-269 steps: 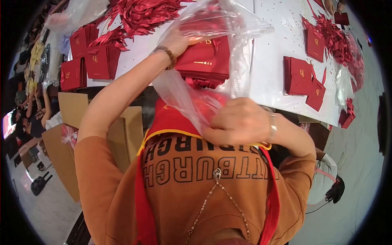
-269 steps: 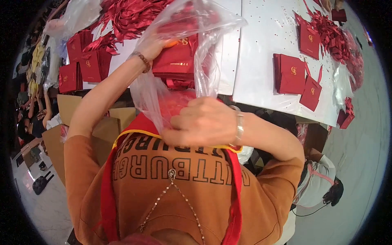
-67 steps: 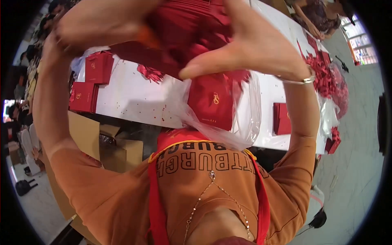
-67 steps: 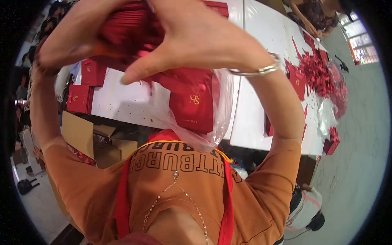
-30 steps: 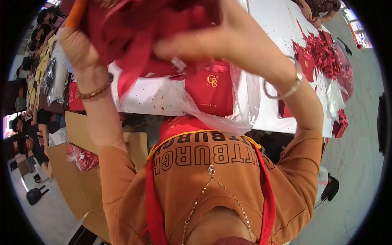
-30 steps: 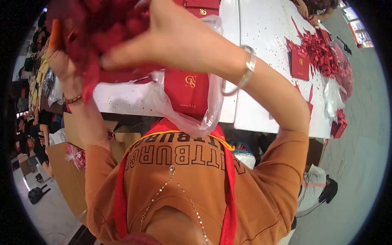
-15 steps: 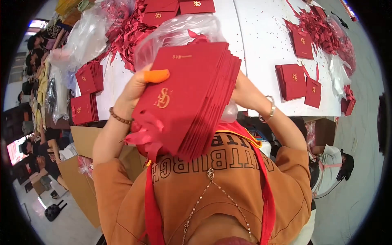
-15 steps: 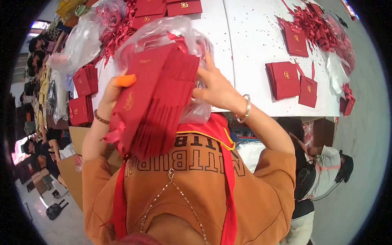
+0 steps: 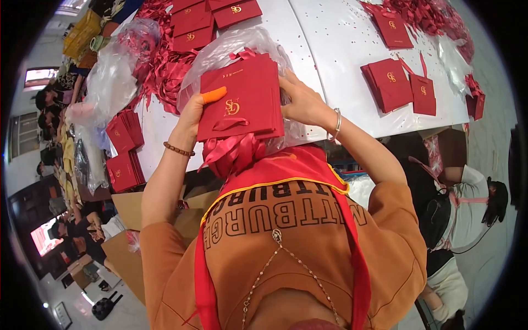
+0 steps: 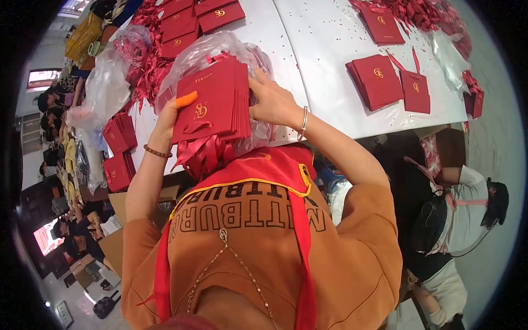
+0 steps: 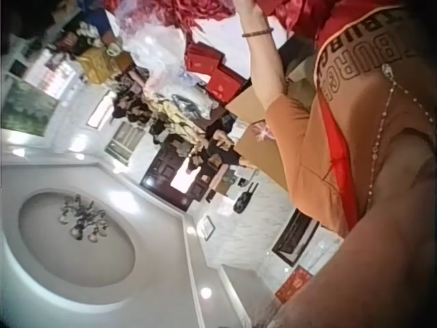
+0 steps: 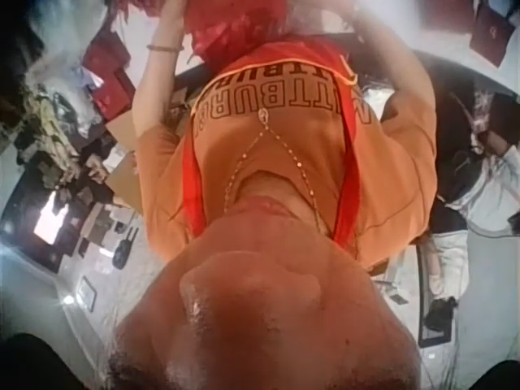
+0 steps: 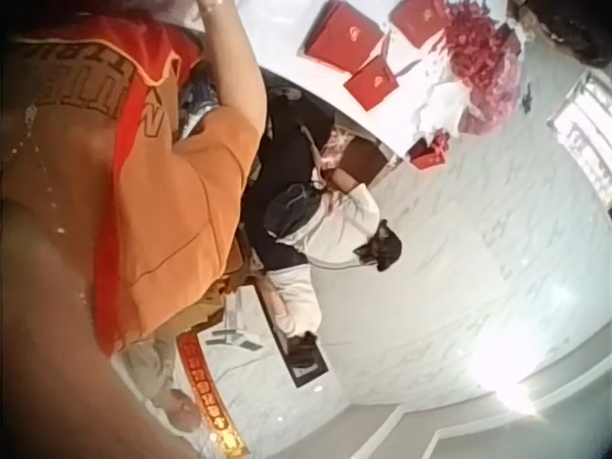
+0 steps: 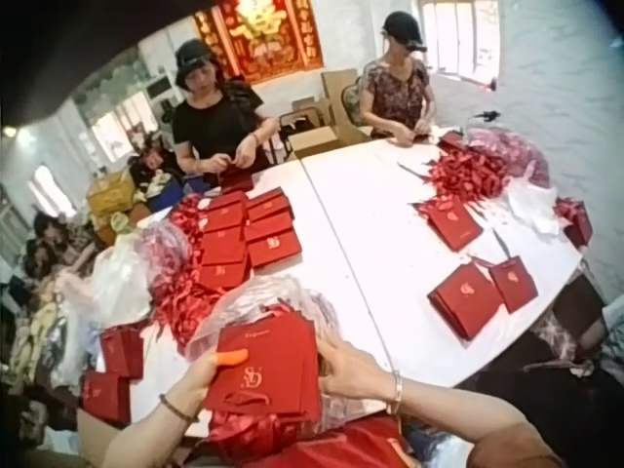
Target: Packing small red gift boxes with ribbons into plastic bags.
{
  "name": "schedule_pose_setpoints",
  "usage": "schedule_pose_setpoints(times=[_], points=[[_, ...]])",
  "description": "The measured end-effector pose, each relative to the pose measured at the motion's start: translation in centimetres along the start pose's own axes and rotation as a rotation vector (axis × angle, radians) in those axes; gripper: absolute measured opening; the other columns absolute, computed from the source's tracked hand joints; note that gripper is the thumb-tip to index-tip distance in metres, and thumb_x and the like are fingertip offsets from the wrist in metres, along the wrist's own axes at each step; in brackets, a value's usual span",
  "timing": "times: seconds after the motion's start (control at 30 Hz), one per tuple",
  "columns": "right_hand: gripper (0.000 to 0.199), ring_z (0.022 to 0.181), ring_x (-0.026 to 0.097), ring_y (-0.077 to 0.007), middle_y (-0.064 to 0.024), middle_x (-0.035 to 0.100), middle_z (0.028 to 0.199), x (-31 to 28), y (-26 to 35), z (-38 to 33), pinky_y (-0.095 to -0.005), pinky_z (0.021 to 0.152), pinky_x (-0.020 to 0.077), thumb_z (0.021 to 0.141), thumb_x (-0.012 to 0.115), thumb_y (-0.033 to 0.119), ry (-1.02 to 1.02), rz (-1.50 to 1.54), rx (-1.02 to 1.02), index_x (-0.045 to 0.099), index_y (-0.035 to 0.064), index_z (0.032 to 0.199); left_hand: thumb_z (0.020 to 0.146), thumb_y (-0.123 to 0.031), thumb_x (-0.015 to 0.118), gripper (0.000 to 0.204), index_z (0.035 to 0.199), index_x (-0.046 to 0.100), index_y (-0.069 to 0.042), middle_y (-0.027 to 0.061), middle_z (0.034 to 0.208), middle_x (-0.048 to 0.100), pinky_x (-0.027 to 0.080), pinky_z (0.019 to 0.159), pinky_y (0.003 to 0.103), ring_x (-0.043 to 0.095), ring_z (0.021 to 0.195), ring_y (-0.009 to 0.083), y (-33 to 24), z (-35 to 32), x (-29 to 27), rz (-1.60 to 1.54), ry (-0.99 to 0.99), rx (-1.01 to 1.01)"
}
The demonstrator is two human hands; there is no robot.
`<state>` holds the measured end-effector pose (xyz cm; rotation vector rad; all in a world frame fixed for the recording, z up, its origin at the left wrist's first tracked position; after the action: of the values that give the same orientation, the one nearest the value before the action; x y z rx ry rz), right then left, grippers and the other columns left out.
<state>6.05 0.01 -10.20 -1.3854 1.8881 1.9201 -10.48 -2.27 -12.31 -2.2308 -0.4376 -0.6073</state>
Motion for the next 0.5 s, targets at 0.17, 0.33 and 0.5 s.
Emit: schedule_pose_setpoints(times=[0.17, 0.33, 0.5], points=[[0.073, 0.109, 0.044, -0.0371, -0.0214, 0.035, 0.129, -1.7, -1.0, -1.1, -0.0387, 0.089, 0.0391, 0.065, 0.061, 0.017, -0.188, 0.089, -0.121, 0.030, 0.0117, 0.132, 0.081, -0.006, 0.055, 0.026, 0.105, 0.051, 0.003, 0.0156, 0.094, 0.060, 0.054, 0.070, 0.035, 0.063, 0.080, 0.0228, 0.8, 1.2, -0.9, -0.042, -0.076, -0.108], [0.065, 0.101, 0.049, -0.0317, -0.0181, 0.043, 0.119, -5.1, 0.5, -4.8, -0.0345, 0.087, 0.0395, 0.063, 0.055, 0.004, -0.126, 0.108, -0.009, 0.038, 0.0055, 0.126, 0.081, -0.007, 0.054, 0.026, 0.104, 0.051, 0.004, 0.0171, 0.094, 0.060, 0.054, 0.070, 0.036, 0.063, 0.079, 0.0240, 1.0, 1.8, -1.1, -0.052, -0.111, -0.132], [0.033, 0.095, 0.054, -0.0280, -0.0165, 0.047, 0.116, -8.0, 11.1, -10.3, -0.0346, 0.080, 0.0437, 0.062, 0.058, 0.003, -0.566, -0.422, -0.729, 0.056, 0.0037, 0.095, 0.083, -0.011, 0.053, 0.026, 0.105, 0.052, 0.003, 0.0160, 0.098, 0.060, 0.051, 0.078, 0.036, 0.061, 0.085, 0.0234, 0.3, 2.8, -1.5, 0.074, -0.123, -0.118]])
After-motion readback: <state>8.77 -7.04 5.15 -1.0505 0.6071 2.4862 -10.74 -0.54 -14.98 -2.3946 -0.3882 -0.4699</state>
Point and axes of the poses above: each hand's wrist, its own z-axis towards the middle knuckle, its own x-axis out of the palm, y = z × x, the point moved 10 cm from there along z, towards the middle knuckle
